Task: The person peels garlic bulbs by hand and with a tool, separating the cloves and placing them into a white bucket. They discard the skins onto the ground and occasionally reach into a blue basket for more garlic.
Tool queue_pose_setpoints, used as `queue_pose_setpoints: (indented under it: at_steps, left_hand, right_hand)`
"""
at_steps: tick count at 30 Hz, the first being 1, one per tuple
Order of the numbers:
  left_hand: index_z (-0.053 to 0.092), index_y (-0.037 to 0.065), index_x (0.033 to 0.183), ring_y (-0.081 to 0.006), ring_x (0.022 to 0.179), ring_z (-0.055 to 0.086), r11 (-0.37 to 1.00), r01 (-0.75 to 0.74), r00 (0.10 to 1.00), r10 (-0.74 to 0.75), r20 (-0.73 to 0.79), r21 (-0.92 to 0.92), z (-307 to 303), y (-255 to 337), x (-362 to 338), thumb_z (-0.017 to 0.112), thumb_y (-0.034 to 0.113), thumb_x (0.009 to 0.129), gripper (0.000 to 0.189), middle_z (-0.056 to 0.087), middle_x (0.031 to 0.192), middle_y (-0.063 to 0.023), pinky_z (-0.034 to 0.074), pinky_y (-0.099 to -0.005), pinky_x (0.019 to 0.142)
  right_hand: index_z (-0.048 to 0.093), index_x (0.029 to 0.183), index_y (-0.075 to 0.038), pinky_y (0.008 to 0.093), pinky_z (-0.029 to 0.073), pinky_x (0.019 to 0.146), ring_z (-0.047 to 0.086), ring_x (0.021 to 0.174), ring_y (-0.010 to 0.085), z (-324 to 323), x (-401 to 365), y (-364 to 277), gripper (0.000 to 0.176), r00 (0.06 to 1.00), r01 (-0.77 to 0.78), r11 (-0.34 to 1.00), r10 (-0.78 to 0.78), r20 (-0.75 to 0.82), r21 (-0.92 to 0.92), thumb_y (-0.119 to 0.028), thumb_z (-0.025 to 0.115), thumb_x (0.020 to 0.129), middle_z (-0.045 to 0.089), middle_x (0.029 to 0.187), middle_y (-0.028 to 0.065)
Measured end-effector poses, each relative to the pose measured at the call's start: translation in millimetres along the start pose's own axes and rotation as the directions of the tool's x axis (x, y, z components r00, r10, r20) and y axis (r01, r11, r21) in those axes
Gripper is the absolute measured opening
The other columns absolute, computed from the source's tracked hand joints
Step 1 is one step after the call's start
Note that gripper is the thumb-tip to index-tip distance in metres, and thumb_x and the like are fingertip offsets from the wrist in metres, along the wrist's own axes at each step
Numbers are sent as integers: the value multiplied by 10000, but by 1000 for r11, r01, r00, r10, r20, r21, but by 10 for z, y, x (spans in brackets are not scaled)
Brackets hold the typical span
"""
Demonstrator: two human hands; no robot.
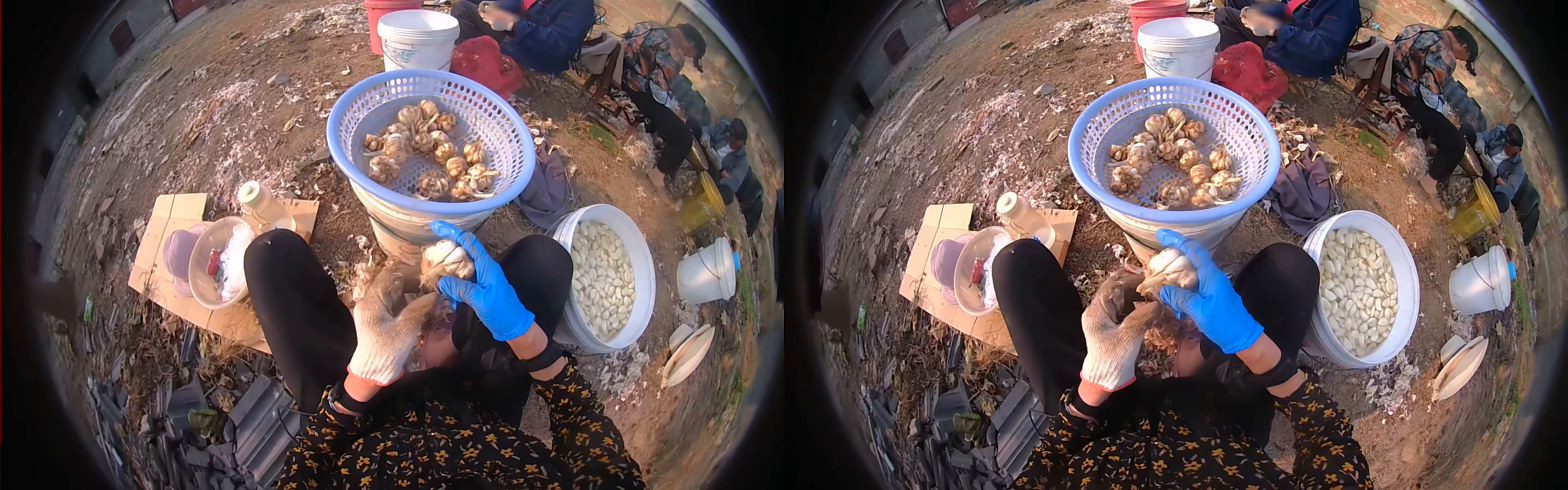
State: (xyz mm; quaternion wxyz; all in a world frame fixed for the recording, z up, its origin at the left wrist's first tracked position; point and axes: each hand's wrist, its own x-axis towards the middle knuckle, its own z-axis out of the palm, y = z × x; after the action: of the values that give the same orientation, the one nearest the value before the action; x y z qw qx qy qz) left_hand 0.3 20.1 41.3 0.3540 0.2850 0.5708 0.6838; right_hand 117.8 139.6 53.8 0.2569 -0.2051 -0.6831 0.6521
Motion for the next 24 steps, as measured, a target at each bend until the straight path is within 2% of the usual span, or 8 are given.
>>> queue_pose_setpoints:
  at_steps: [6, 9, 12, 15, 17, 19, 21, 24]
  left_hand:
    - [624, -20, 1034, -121, 817, 632, 991, -76, 997, 73, 29, 107, 125, 19, -23, 717, -22, 764, 285, 662, 905, -82, 503, -263, 726]
    - [649, -2, 957, -160, 771, 657, 817, -203, 974, 227, 22, 539, 62, -211, -17, 711, -7, 767, 200, 666, 835, -109, 504, -284, 696]
    - [654, -4, 937, -188, 734, 664, 773, -274, 957, 280, 79, 572, 59, -289, 26, 686, -14, 761, 179, 672, 797, -118, 506, -292, 666]
    - [653, -14, 934, -191, 733, 662, 813, -215, 976, 199, 89, 541, 15, -280, 39, 667, -27, 754, 180, 674, 792, -125, 510, -296, 677]
    - [646, -12, 942, -167, 626, 625, 967, -68, 998, 63, 29, 246, 18, -318, 76, 605, -41, 780, 169, 659, 737, -107, 494, -274, 576]
    - [617, -6, 921, -116, 513, 540, 869, 465, 885, -461, 62, -170, -95, -238, 175, 548, -40, 806, 138, 612, 695, -64, 414, -238, 445]
    - [585, 26, 883, -78, 427, 438, 807, 463, 873, -488, 27, -367, -155, -577, 193, 528, -24, 818, 100, 550, 652, -21, 325, -214, 383]
    - [609, 52, 914, -75, 432, 452, 824, 490, 840, -533, -98, -284, -162, -815, 199, 581, 27, 834, 88, 568, 645, -15, 343, -220, 398]
  right_hand:
    - [345, 1423, 0, 359, 291, 1095, 405, 1299, 249, 18, -235, 76, 649, 997, -70, 996, 69, -24, -55, -74, 595, 829, 453, 1370, 161]
    - [352, 1413, 2, 367, 317, 1081, 438, 1280, 288, 47, -312, 166, 643, 1000, -16, 988, 14, -14, -156, -81, 593, 823, 470, 1347, 184]
    - [380, 1383, -4, 377, 379, 1037, 506, 1207, 355, 105, -342, 278, 603, 992, 92, 911, -120, -45, -403, -89, 586, 823, 510, 1289, 211]
    - [407, 1351, -9, 372, 413, 998, 555, 1131, 337, 151, -379, 354, 554, 988, 32, 936, -84, -132, -350, -78, 569, 825, 553, 1224, 189]
    - [438, 1320, -20, 343, 470, 902, 593, 1048, 290, 120, -373, 458, 518, 993, 11, 979, -34, -110, -205, -94, 566, 824, 581, 1168, 161]
    - [467, 1296, -33, 308, 507, 804, 614, 979, 236, 63, -384, 506, 486, 992, -112, 991, 115, -44, 68, -114, 559, 825, 598, 1125, 133]
    - [494, 1278, -48, 268, 523, 704, 619, 924, 177, -19, -388, 511, 462, 944, -329, 844, 305, 125, 424, -139, 549, 828, 605, 1095, 105]
    - [515, 1271, -59, 211, 506, 590, 628, 812, 136, 29, -333, 615, 463, 947, -294, 647, 299, 121, 703, -228, 598, 847, 623, 1072, 92]
